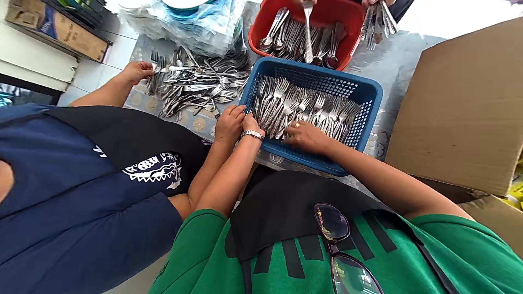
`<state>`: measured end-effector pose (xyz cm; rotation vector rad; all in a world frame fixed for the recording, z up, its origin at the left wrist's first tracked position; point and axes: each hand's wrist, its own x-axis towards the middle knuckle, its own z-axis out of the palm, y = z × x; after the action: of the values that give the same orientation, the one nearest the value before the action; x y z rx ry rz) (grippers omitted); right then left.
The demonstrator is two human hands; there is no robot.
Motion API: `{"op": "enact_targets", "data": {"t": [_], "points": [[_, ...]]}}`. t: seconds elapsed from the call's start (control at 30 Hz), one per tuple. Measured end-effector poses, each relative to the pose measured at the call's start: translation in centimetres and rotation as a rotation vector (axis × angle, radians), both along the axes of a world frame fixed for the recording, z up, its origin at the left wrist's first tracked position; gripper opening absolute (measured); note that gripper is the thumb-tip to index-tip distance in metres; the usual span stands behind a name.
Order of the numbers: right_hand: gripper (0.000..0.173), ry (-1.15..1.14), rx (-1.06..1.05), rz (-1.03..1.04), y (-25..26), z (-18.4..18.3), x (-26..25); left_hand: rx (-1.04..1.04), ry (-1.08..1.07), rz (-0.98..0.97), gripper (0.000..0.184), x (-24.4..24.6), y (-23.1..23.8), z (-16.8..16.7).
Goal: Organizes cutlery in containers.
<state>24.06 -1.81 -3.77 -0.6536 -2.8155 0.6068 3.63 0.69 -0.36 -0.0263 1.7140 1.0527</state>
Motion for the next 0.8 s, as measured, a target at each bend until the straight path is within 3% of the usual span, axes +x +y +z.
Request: {"op": "enact_targets", "data": {"t": [0.13,0.33,0.53,0.67,0.73,0.8], "points": [[0.021,-0.205,-0.003,0.104,-1.7,-0.7,0.6,-0.008,0.041,-0.008,0.056,0.8,0.1,0.9],[0.018,-0.170,0.010,0.078,-0.7,-0.6,0.7,0.030,0.031,0.000,0.058,1.3,0.0,1.4],[0.019,-0.157,-0.070,-0.024,-0.7,-0.6,0.9,0.045,0.157,-0.158,0.054,-0.1,-0.7,0.3],[0.017,0.002,-0.174,-0.240,-1.4,-0.7,-1.0,0.200,0.279,-0.199,0.047,-0.7,-1.6,2.2],[0.027,0.002,-0.245,-0.429,-1.4,0.1,-3.0,0.228,0.322,-0.177,0.043,-0.4,-1.8,3.2],[0.041,-0.085,-0.359,-0.591,-0.8,1.2,-5.2,0.154,0.331,-0.225,0.050,-0.5,-1.3,1.4]]}}
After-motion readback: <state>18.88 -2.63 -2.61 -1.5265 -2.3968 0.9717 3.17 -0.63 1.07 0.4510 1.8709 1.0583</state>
